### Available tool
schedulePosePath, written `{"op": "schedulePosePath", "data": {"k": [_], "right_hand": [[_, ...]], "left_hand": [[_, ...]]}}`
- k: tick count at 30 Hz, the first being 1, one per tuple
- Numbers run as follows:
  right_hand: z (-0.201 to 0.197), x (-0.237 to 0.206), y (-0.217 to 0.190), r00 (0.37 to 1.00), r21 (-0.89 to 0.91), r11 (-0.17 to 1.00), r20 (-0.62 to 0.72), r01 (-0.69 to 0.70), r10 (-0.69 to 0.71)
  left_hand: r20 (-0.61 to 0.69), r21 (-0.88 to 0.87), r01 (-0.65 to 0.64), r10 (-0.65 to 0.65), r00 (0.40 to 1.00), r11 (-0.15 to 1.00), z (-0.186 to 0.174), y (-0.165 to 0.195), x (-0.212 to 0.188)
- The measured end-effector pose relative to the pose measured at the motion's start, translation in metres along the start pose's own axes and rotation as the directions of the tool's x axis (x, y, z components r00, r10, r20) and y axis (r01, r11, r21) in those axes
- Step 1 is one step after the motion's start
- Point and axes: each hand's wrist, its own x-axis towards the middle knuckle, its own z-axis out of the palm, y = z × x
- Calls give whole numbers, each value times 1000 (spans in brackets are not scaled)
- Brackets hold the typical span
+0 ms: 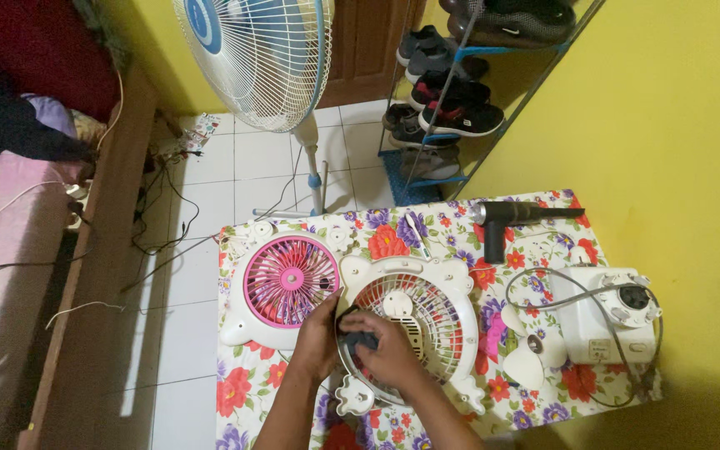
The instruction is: The person services a small desk fan on a table. They remove the fan blades and front cover, use a screwdriver to unscrew and open the motor housing, work on the internal components, then reattach the blades and handle the fan guard while reassembling the fan.
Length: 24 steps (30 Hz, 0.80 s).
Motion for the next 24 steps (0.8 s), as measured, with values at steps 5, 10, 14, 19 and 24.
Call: {"op": "schedulePosePath", "data": {"k": [5,10,14,19,24], "right_hand": [[-12,20,-20,976,-291,940,-68,180,-208],[-6,10,-33,999,-195,980,17,44,-41],[-4,-4,-42,997,-384,921,58,72,-53],[-11,15,-46,992,-531,847,-86,33,-93],[-10,16,-28,994,-491,865,70,104,-80]], "left_hand": [[4,-47,45,-45,999,998,9,4,3],[-37,-58,43,-45,998,997,25,16,-7],[-14,-76,-6,5,1000,997,27,17,-11],[58,-55,2,1,998,998,17,13,-2],[36,22,-67,66,997,997,13,10,7]]}}
